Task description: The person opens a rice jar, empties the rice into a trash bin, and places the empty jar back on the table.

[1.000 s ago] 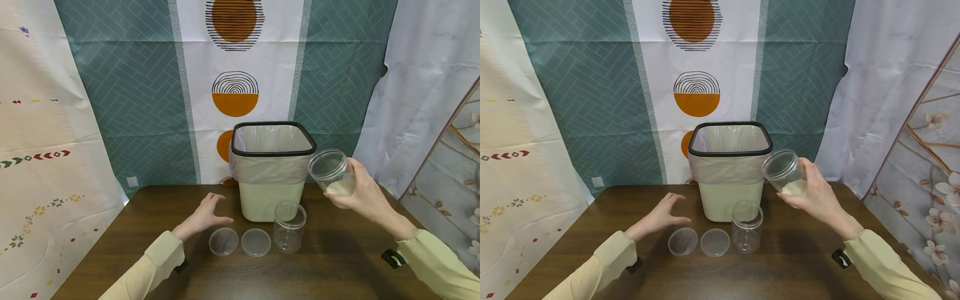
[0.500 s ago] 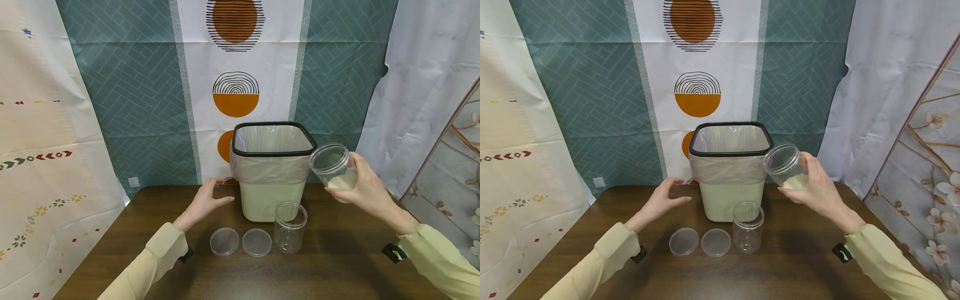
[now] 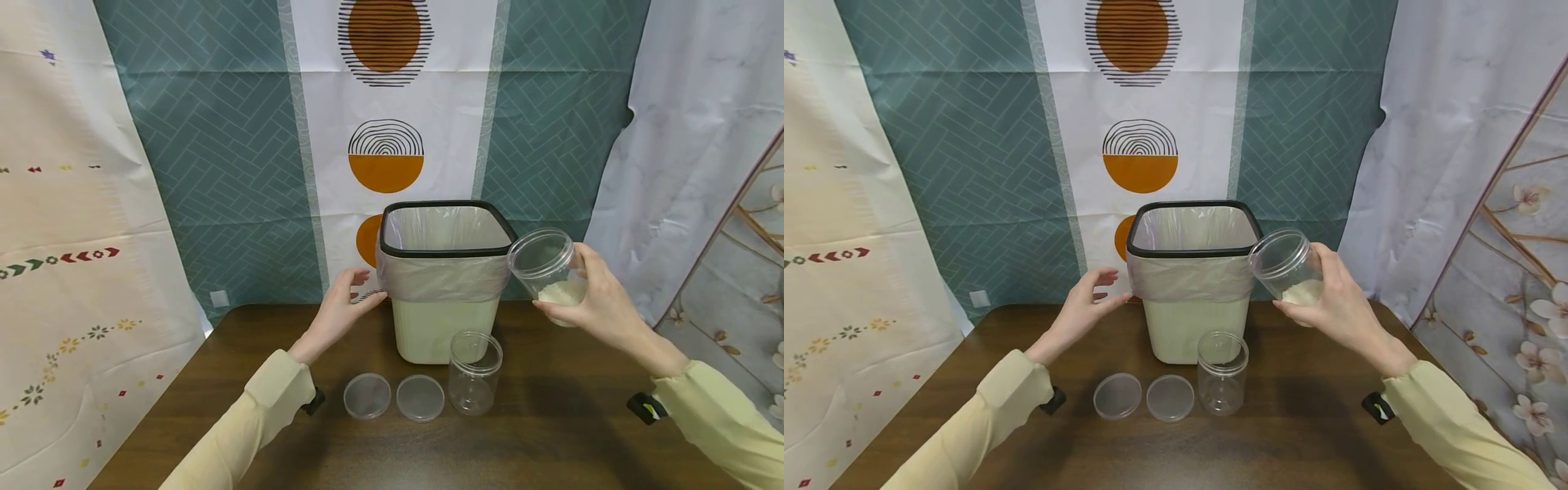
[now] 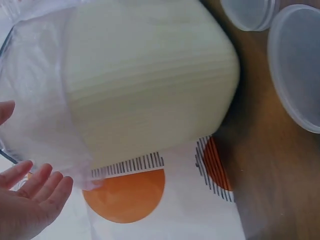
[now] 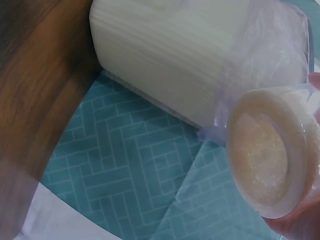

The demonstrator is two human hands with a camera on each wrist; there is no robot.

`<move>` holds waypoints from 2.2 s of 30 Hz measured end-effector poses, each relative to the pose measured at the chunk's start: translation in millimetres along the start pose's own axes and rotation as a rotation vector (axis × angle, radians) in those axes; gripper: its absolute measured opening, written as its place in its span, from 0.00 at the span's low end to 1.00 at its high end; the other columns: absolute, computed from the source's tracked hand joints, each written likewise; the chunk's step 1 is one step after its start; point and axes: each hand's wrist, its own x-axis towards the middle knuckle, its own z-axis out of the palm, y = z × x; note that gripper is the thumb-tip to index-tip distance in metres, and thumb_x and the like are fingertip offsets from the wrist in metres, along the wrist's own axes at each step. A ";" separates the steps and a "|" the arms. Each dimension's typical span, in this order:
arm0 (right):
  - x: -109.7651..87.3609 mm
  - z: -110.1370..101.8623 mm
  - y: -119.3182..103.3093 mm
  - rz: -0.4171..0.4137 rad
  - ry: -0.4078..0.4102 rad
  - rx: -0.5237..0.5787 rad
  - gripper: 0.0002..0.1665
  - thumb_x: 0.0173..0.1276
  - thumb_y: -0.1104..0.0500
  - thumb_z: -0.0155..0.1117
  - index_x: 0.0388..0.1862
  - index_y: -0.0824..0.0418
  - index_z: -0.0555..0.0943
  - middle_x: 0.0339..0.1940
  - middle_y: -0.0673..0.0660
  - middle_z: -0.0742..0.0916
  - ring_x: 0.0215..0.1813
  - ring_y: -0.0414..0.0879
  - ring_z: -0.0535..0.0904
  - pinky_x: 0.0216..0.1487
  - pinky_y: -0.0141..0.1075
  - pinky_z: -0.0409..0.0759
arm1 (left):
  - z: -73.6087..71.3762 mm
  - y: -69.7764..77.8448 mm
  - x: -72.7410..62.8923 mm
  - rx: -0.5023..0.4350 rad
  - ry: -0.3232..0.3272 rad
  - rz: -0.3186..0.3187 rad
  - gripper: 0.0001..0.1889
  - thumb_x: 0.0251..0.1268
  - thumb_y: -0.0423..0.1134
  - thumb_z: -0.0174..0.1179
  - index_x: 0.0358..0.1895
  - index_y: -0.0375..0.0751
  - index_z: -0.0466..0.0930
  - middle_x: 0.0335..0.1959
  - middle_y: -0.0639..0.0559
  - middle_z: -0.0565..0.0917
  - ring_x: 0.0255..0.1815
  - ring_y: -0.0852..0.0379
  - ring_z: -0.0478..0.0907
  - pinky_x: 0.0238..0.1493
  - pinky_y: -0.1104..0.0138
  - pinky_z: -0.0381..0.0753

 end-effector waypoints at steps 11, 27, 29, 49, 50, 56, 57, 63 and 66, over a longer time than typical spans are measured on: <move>5.7 -4.5 1.0 0.029 0.003 0.004 0.58 0.27 0.63 0.81 0.60 0.68 0.60 0.41 0.62 0.74 0.44 0.54 0.71 0.41 0.46 0.70 | -9.0 18.1 30.5 -0.065 0.106 0.025 0.22 0.62 0.46 0.58 0.52 0.33 0.69 0.49 0.42 0.71 0.50 0.49 0.68 0.49 0.59 0.70; 21.6 -6.9 -1.6 -0.003 -0.006 0.008 0.57 0.30 0.62 0.80 0.61 0.67 0.60 0.42 0.61 0.73 0.45 0.52 0.69 0.42 0.48 0.70 | -11.2 33.4 61.2 -0.040 0.163 0.010 0.22 0.65 0.48 0.52 0.51 0.32 0.69 0.49 0.43 0.70 0.51 0.48 0.67 0.53 0.60 0.64; 22.1 -7.5 -2.0 0.004 -0.010 0.005 0.57 0.30 0.62 0.80 0.61 0.67 0.60 0.42 0.61 0.73 0.45 0.53 0.69 0.42 0.47 0.70 | -10.5 33.2 65.6 -0.022 0.145 -0.012 0.22 0.65 0.49 0.52 0.52 0.33 0.68 0.49 0.44 0.70 0.52 0.48 0.66 0.53 0.60 0.64; 39.8 -8.2 6.9 -0.013 0.005 0.019 0.54 0.29 0.63 0.80 0.57 0.70 0.61 0.39 0.66 0.73 0.43 0.57 0.70 0.39 0.50 0.70 | 6.9 27.3 91.1 0.017 -0.045 -0.074 0.29 0.65 0.42 0.44 0.67 0.33 0.54 0.68 0.43 0.55 0.66 0.51 0.52 0.61 0.60 0.53; 41.8 -8.4 7.0 -0.012 0.003 0.022 0.54 0.29 0.63 0.80 0.57 0.70 0.61 0.39 0.66 0.73 0.43 0.57 0.70 0.39 0.50 0.69 | 7.8 26.6 91.4 0.016 -0.051 -0.069 0.30 0.65 0.42 0.43 0.68 0.33 0.53 0.69 0.44 0.53 0.67 0.51 0.49 0.62 0.61 0.51; 53.0 -10.0 7.5 0.030 -0.015 0.049 0.53 0.32 0.65 0.80 0.58 0.69 0.60 0.43 0.66 0.73 0.46 0.58 0.70 0.42 0.51 0.68 | 12.5 25.6 90.7 0.021 -0.056 -0.070 0.30 0.65 0.43 0.34 0.69 0.32 0.47 0.70 0.47 0.46 0.69 0.57 0.40 0.63 0.67 0.41; 54.4 -10.2 7.5 0.037 -0.016 0.052 0.53 0.32 0.65 0.80 0.57 0.70 0.60 0.43 0.66 0.73 0.46 0.58 0.70 0.43 0.51 0.68 | 13.2 25.8 90.4 0.017 -0.053 -0.072 0.30 0.65 0.42 0.34 0.69 0.32 0.47 0.70 0.48 0.46 0.69 0.58 0.40 0.63 0.67 0.41; 61.9 -9.6 7.8 0.050 -0.016 0.046 0.54 0.33 0.63 0.80 0.59 0.69 0.60 0.45 0.67 0.72 0.48 0.60 0.71 0.45 0.53 0.68 | 15.3 26.6 88.8 -0.002 -0.029 -0.074 0.29 0.65 0.40 0.32 0.69 0.32 0.47 0.70 0.48 0.46 0.69 0.58 0.40 0.63 0.67 0.41; 66.3 -9.0 8.1 0.046 -0.011 0.039 0.53 0.33 0.63 0.80 0.59 0.69 0.60 0.44 0.67 0.72 0.47 0.61 0.70 0.45 0.53 0.67 | 15.4 26.0 88.2 0.000 -0.017 -0.073 0.29 0.65 0.40 0.31 0.69 0.31 0.48 0.70 0.47 0.47 0.68 0.58 0.40 0.63 0.67 0.41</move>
